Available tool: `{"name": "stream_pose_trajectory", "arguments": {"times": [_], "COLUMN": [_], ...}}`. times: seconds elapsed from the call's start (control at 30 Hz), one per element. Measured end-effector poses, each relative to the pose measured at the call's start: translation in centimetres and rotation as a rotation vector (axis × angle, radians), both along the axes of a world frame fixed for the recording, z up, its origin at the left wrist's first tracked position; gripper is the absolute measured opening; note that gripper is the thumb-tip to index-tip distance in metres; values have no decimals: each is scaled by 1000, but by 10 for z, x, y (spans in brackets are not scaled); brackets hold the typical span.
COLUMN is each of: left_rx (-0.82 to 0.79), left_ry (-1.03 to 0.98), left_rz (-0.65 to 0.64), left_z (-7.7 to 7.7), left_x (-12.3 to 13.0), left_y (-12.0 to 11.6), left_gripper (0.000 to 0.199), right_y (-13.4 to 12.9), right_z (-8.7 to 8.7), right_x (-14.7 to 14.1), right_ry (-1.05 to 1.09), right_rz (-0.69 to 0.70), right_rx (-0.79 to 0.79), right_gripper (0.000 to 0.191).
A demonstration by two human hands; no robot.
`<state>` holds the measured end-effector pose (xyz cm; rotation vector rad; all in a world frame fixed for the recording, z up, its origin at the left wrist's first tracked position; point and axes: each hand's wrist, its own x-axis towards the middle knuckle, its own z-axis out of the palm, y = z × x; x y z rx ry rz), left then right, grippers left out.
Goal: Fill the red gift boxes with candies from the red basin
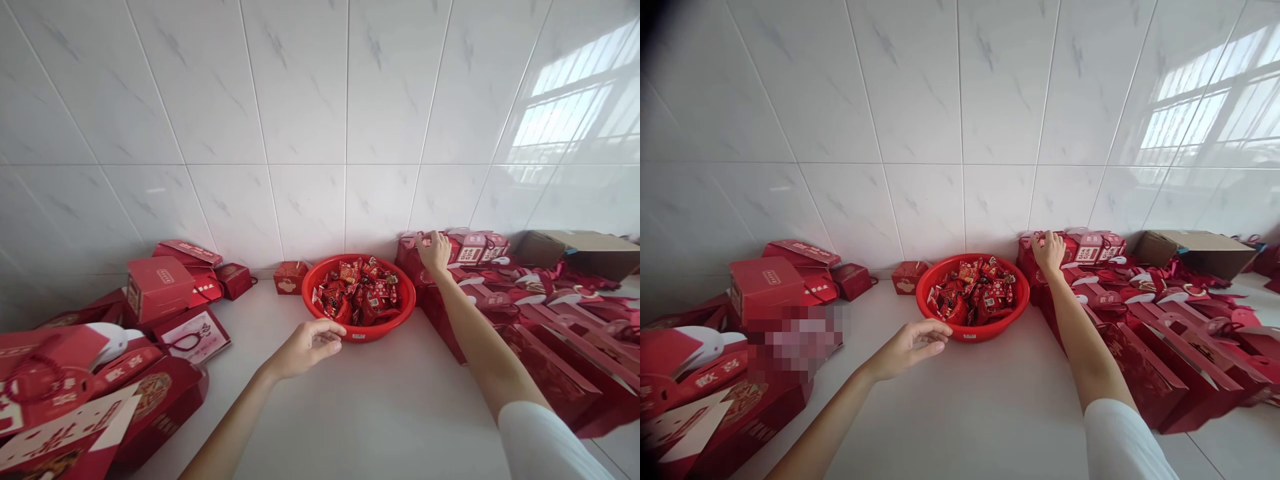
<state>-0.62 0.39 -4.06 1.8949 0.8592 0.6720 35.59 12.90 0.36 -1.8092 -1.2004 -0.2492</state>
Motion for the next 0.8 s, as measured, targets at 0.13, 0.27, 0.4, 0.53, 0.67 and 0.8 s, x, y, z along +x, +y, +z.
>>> {"name": "stream_pose_trajectory", "arguments": {"times": [0.13,0.27,0.4,0.53,0.67,0.8], "left_rx": [2,-2,6,24,33,17], "left_ry": [8,14,20,17,28,45], "left_rz": [-19,-34,-43,-44,-49,-57], "left_z": [2,3,4,4,3,4], "left_x": [0,0,-1,-2,-2,-1], "left_y": [-1,-1,-2,-3,-3,-4], "left_gripper": [30,30,28,27,26,27], "right_y": [-13,-25,-28,-27,-24,-22], "right_z": [3,7,11,11,9,8], "right_x": [1,3,4,2,3,4], "right_ry": [-72,-87,-94,-86,-76,-70], "right_rz": [-37,-25,-36,-67,-67,-59], "right_rx": [-299,-529,-524,-526,-538,-544], "right_gripper": [59,67,60,61,59,61]}}
